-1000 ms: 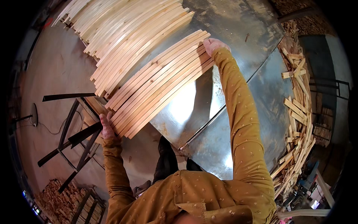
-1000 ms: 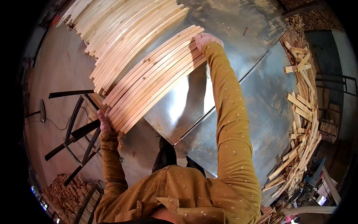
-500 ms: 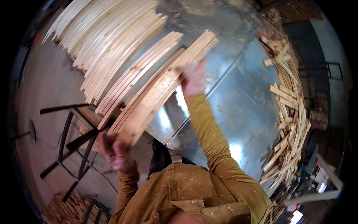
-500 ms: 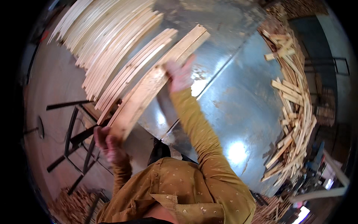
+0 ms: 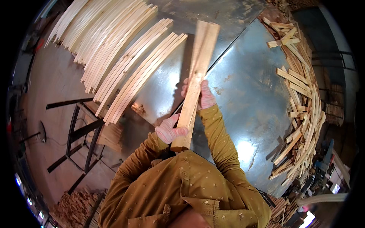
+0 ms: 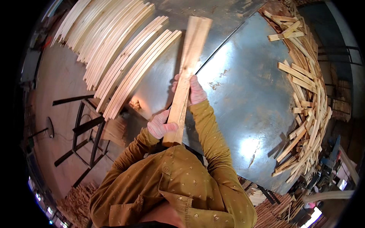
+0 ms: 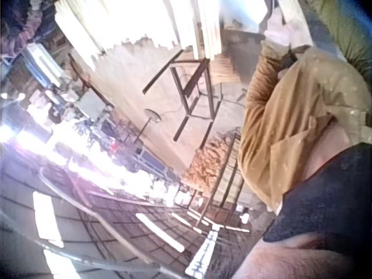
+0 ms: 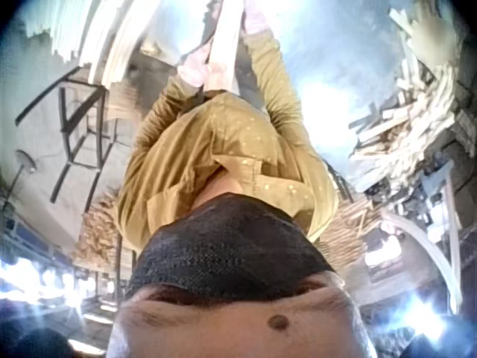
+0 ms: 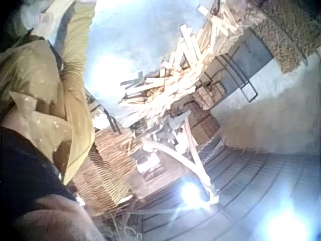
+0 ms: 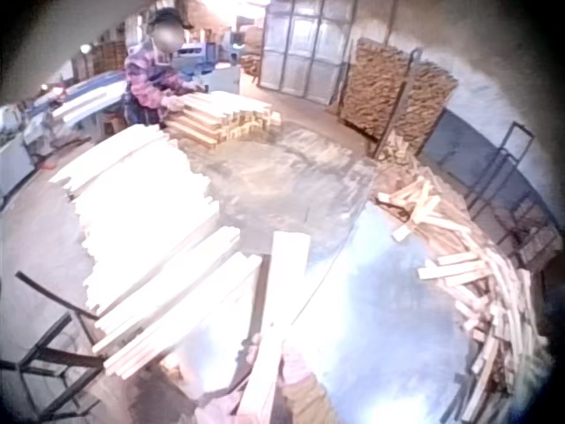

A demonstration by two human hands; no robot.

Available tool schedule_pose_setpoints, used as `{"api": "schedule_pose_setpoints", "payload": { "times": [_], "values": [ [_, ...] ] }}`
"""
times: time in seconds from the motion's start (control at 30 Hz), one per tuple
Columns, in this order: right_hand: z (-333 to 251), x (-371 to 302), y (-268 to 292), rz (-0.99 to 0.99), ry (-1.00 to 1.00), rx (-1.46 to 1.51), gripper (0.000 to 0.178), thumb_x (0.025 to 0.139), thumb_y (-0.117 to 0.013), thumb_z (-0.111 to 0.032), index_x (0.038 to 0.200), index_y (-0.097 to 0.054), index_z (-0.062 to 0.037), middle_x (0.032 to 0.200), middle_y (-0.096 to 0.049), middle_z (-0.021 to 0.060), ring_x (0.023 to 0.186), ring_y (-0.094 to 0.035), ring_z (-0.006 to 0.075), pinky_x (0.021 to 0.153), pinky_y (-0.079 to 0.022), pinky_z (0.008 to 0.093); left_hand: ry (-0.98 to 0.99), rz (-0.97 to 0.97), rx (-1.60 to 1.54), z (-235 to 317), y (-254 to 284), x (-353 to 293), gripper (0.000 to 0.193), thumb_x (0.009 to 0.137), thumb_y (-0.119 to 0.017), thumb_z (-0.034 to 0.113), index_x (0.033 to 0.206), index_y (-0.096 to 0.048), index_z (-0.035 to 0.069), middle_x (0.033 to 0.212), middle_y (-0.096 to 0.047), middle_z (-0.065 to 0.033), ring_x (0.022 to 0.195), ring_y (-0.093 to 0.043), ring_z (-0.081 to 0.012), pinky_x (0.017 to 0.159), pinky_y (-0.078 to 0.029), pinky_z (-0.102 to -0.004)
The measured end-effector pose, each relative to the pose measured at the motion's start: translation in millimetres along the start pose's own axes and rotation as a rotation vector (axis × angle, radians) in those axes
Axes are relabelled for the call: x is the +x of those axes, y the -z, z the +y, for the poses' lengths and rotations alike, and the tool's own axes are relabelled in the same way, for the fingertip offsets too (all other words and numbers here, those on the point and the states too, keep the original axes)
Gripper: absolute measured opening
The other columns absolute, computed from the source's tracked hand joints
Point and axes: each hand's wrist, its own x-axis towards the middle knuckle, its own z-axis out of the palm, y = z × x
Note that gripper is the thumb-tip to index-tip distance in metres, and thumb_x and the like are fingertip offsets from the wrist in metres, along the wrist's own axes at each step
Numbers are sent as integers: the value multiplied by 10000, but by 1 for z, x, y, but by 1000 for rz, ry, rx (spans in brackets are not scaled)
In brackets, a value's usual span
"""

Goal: The person sorts thin wooden strips on a metal table, picking them up from a pile and arranging them into neat stacks. They repeatedly gather strips, align them, and place them into organized piles on the table.

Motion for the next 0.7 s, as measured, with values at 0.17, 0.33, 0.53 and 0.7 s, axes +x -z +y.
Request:
{"api": "schedule_pose_setpoints", "payload": {
  "times": [0.17, 0.33, 0.53, 0.7],
  "values": [
    [-10, -1, 62, 262, 221, -332, 457, 930, -655, -341, 1198, -555, 15, 980, -674, 132, 787, -662, 200, 687, -589, 350, 55, 12, -194, 12, -1, -8, 499, 884, -712, 150, 1328, -541, -2, 1101, -635, -44, 957, -580, -131, 859, -496, -290],
    [-14, -44, 85, 434, 81, -399, 486, 880, -691, -157, 1300, -496, -11, 898, -626, 86, 727, -612, 192, 614, -528, 312, -48, 162, -129, 16, -22, 10, 454, 916, -678, 203, 1303, -545, 6, 1056, -622, -21, 881, -551, -96, 761, -484, -259],
    [-24, -85, 73, 331, 232, -447, 544, 851, -723, -98, 1341, -502, -14, 1068, -633, 58, 931, -632, 178, 817, -541, 314, -318, 157, 1000, -21, -53, 49, 430, 1023, -424, 374, 1311, -564, 87, 1293, -600, -121, 1124, -596, -261, 919, -511, -401],
    [-178, -65, 59, 799, 506, -1135, 520, 847, -744, -208, 1276, -543, 7, 1139, -658, 142, 969, -652, 239, 844, -545, 361, -693, 696, 1198, 4, 15, 23, 660, 796, -760, 184, 1375, -487, 24, 1150, -596, -140, 1031, -586, -302, 896, -497, -418]
  ]
}}
